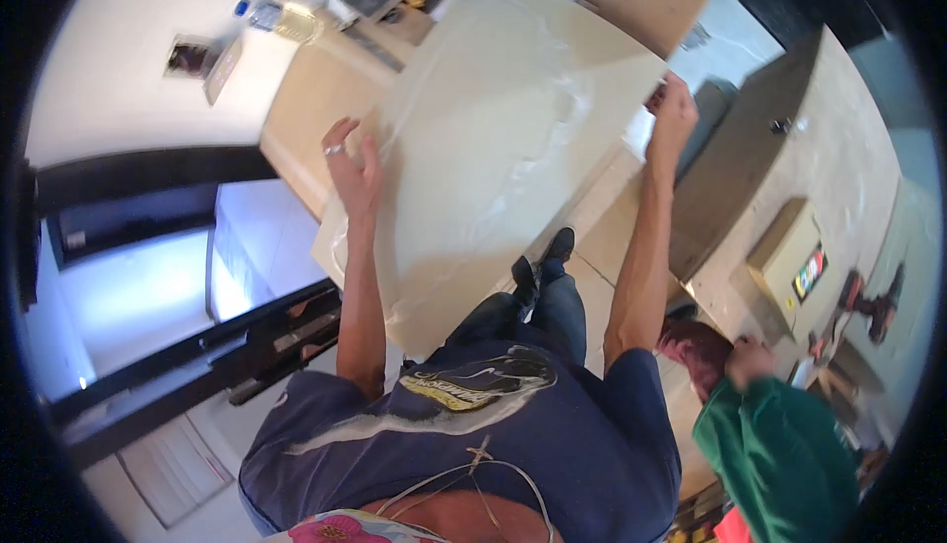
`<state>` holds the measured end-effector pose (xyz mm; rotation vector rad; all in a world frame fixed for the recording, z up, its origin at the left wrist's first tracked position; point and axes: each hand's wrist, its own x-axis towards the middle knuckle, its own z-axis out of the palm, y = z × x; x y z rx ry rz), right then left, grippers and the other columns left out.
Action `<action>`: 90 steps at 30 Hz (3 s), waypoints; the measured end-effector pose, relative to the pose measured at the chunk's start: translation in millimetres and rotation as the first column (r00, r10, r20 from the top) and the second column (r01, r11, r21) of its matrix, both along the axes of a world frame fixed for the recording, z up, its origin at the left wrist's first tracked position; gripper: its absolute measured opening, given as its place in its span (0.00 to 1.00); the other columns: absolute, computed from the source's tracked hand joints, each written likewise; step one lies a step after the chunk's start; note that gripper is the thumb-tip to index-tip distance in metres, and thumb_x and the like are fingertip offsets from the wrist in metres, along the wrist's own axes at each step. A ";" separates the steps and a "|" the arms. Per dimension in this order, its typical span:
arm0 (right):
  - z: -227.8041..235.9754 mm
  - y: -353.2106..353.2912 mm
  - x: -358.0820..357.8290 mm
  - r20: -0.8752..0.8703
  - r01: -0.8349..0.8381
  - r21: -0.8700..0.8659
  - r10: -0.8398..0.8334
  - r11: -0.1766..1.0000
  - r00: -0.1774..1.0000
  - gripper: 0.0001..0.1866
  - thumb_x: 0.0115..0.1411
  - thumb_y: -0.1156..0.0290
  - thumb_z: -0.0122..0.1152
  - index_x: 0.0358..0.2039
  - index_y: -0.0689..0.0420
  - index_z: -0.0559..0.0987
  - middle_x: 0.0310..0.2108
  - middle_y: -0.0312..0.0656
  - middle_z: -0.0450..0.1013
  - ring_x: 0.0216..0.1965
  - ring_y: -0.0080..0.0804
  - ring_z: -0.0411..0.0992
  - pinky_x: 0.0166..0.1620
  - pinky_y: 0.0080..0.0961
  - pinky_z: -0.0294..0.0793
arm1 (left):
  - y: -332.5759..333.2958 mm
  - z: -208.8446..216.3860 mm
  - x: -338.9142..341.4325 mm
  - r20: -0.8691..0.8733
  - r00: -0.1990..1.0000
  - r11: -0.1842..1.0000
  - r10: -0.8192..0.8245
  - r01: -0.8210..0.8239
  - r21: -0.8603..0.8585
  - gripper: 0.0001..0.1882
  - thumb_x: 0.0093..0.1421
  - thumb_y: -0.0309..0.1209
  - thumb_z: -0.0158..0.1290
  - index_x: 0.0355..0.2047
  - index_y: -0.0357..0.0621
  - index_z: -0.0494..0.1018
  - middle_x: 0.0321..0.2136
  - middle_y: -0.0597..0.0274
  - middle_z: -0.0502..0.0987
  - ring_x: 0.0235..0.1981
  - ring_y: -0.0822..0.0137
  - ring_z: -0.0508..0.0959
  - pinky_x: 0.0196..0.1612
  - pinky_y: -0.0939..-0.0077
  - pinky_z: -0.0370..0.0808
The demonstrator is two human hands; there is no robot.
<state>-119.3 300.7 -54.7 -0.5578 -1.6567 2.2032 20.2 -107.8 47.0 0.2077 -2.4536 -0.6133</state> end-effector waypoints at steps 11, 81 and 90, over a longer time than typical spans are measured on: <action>-40.3 36.1 76.1 0.156 -0.085 0.127 0.064 0.988 0.986 0.14 0.73 0.65 0.56 0.52 0.59 0.81 0.30 0.30 0.73 0.30 0.17 0.69 0.33 0.17 0.70 | -96.0 -49.4 -193.7 0.290 0.952 0.976 0.094 -0.146 0.163 0.32 0.60 0.52 0.62 0.52 0.35 0.73 0.43 0.46 0.82 0.42 0.51 0.84 0.47 0.56 0.78; 53.6 -33.2 205.3 0.173 -0.266 0.866 0.245 0.424 0.954 0.22 0.69 0.69 0.58 0.59 0.31 0.80 0.24 0.48 0.70 0.23 0.48 0.71 0.26 0.43 0.67 | 132.2 -33.2 -97.2 0.105 0.916 0.903 -0.387 0.399 -0.160 0.23 0.61 0.38 0.59 0.56 0.46 0.73 0.60 0.47 0.73 0.64 0.45 0.68 0.67 0.37 0.56; 49.1 -41.2 194.2 0.129 -0.212 0.858 0.204 0.468 0.970 0.24 0.66 0.72 0.61 0.59 0.30 0.81 0.23 0.48 0.69 0.23 0.48 0.71 0.28 0.44 0.68 | 133.9 -35.2 -95.3 0.132 0.925 0.898 -0.357 0.379 -0.222 0.24 0.62 0.38 0.58 0.57 0.47 0.72 0.61 0.50 0.72 0.66 0.46 0.66 0.68 0.38 0.56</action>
